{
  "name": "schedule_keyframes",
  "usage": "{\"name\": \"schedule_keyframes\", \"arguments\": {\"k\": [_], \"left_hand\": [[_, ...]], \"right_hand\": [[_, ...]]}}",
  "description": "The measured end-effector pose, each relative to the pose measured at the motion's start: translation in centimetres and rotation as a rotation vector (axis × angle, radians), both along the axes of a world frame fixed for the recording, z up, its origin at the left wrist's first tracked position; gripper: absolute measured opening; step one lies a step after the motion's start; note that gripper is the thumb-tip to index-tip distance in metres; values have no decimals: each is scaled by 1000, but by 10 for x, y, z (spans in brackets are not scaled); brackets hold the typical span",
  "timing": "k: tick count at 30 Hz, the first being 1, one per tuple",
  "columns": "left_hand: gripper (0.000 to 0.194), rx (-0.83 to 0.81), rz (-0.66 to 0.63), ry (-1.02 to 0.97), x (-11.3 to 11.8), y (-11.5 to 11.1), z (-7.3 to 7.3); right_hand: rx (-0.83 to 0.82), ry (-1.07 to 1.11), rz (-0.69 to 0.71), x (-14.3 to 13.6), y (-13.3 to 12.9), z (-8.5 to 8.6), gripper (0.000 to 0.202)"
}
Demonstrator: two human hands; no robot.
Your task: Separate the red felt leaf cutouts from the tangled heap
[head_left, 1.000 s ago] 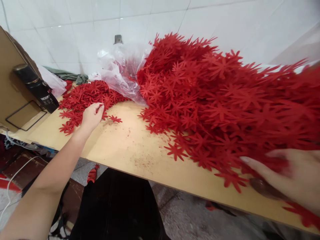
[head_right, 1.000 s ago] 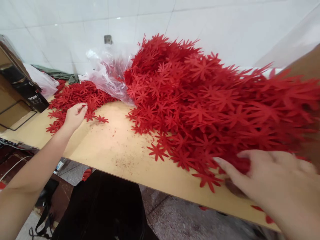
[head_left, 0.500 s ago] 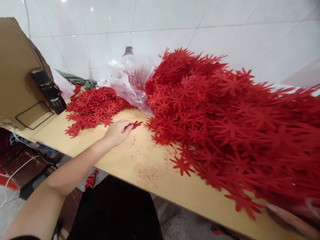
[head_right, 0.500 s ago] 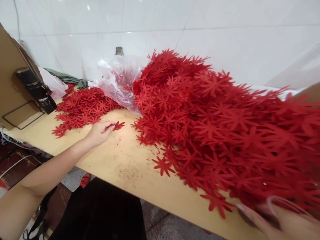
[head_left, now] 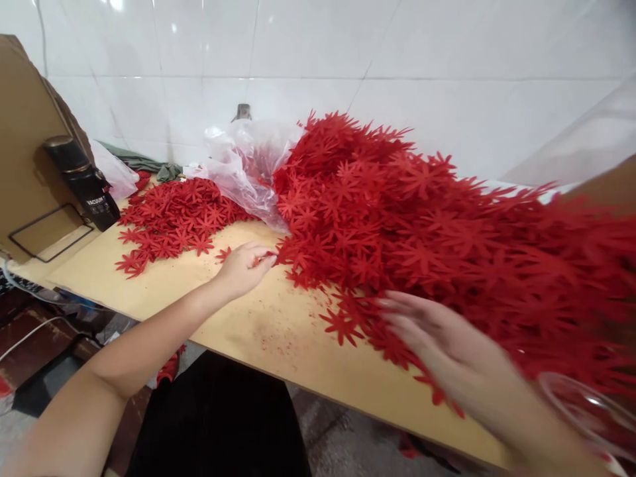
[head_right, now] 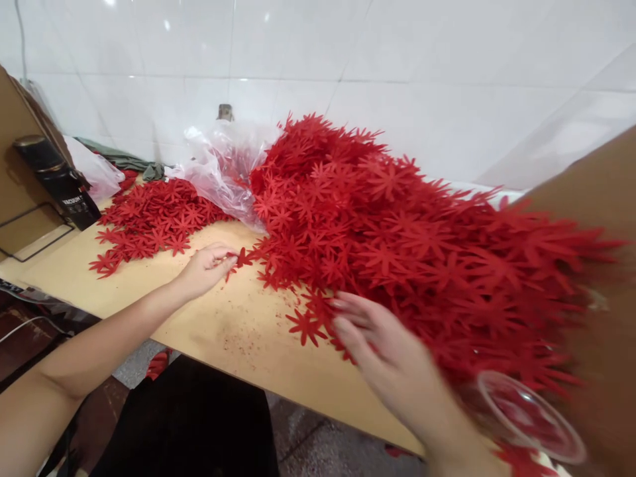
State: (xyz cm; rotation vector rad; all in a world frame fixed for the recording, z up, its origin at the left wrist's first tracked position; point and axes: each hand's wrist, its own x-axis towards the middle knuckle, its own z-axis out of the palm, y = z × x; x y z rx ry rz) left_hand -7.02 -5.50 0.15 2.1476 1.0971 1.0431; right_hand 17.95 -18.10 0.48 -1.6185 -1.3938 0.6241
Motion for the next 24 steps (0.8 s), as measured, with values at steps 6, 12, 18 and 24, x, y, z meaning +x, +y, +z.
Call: {"name": "schedule_keyframes", "arguments": {"k": [6,12,18,24], "left_hand": [[24,231,-158,77,23,-29,0],[19,429,-213,261,14,-33,-6],[17,663,-116,517,13,-26,-2],[16,632,-182,420,23,-33,-12]], "right_hand": [[-226,1051,233,-89,63,-12,48],[-119,1201,100,-103,65,-13,41],[-203,1352,245,-106,56,-18,38],[17,1172,-51,-107,66,-22,19]]}}
